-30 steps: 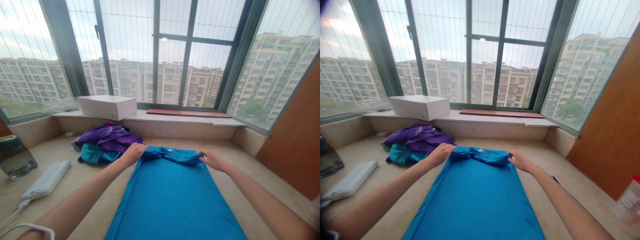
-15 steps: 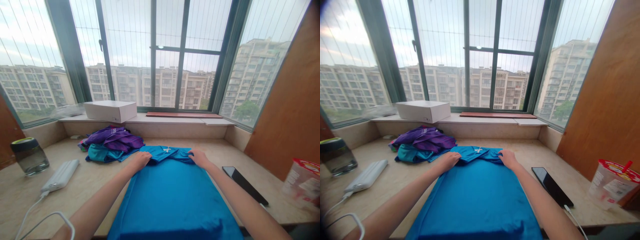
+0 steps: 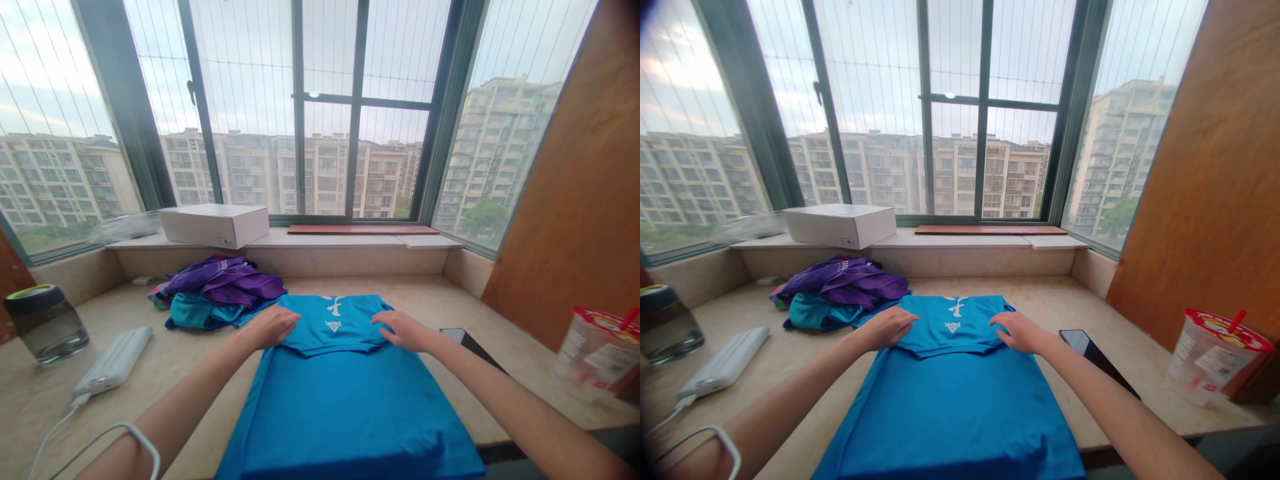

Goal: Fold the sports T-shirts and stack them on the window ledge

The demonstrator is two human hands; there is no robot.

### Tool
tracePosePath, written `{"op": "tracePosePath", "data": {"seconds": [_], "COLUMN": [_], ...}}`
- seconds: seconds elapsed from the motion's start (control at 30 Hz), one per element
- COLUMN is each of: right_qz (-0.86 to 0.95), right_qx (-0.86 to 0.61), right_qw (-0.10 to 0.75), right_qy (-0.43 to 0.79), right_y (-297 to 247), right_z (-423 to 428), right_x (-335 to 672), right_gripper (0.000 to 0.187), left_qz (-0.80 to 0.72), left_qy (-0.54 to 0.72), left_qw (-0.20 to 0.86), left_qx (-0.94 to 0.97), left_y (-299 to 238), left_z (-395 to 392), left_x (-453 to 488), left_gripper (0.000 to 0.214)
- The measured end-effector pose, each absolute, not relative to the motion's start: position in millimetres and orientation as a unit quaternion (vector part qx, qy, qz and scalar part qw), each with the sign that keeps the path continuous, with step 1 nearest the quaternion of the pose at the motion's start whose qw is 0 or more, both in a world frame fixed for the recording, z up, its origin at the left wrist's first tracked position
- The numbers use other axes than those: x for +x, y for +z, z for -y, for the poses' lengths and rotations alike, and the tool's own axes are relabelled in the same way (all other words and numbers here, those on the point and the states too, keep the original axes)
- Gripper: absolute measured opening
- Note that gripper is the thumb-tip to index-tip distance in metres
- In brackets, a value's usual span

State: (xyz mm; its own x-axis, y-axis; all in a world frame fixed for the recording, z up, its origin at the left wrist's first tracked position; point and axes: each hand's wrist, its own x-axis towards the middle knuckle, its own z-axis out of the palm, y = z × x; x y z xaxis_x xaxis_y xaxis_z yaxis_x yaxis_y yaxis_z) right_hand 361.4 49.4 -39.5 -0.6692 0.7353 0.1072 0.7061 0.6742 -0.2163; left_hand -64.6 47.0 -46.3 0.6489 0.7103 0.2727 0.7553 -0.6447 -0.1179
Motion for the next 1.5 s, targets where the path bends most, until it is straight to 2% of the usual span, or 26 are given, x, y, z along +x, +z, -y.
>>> {"op": "tracePosePath", "data": {"seconds": [0.1, 0.2, 0.43, 0.6, 0.77, 1.0, 1.13, 1.33, 1.5], "right_qz": [0.901, 0.859, 0.75, 0.742, 0.752, 0.782, 0.78, 0.783, 0.841], "right_qx": [-0.422, -0.506, -0.654, -0.661, -0.654, -0.621, -0.622, -0.602, -0.527], "right_qw": [0.048, 0.055, 0.082, 0.085, 0.068, 0.03, 0.059, 0.152, 0.122], "right_qy": [0.084, 0.054, 0.055, 0.068, 0.051, 0.043, 0.01, -0.037, 0.002], "right_y": [-38.4, -36.0, -51.1, -58.2, -56.3, -55.8, -28.8, 37.1, 37.8], "right_z": [-59.9, -88.7, -164.6, -192.1, -207.4, -203.0, -202.9, -192.3, -142.6], "right_x": [346.8, 343.0, 344.8, 350.5, 355.2, 346.8, 345.5, 359.8, 372.9], "right_gripper": [0.029, 0.028, 0.046, 0.036, 0.042, 0.036, 0.022, 0.033, 0.024], "left_qz": [0.496, 0.542, 0.633, 0.635, 0.628, 0.617, 0.629, 0.606, 0.559], "left_qy": [-0.091, -0.082, -0.064, -0.067, -0.058, -0.064, -0.128, -0.235, -0.202], "left_qw": [0.077, 0.073, 0.045, 0.022, -0.012, -0.026, 0.021, 0.089, 0.067], "left_qx": [-0.86, -0.833, -0.77, -0.769, -0.776, -0.784, -0.767, -0.755, -0.801], "left_y": [-45.4, -47.4, -56.3, -59.7, -57.7, -44.9, -19.0, 44.0, 42.3], "left_z": [-77.7, -107.2, -140.3, -147.3, -156.8, -157.8, -156.5, -147.5, -95.0], "left_x": [-54.4, -52.6, -67.1, -76.7, -83.0, -85.0, -81.3, -82.7, -95.2], "left_gripper": [0.031, 0.033, 0.034, 0.034, 0.03, 0.013, 0.015, 0.027, 0.022]}}
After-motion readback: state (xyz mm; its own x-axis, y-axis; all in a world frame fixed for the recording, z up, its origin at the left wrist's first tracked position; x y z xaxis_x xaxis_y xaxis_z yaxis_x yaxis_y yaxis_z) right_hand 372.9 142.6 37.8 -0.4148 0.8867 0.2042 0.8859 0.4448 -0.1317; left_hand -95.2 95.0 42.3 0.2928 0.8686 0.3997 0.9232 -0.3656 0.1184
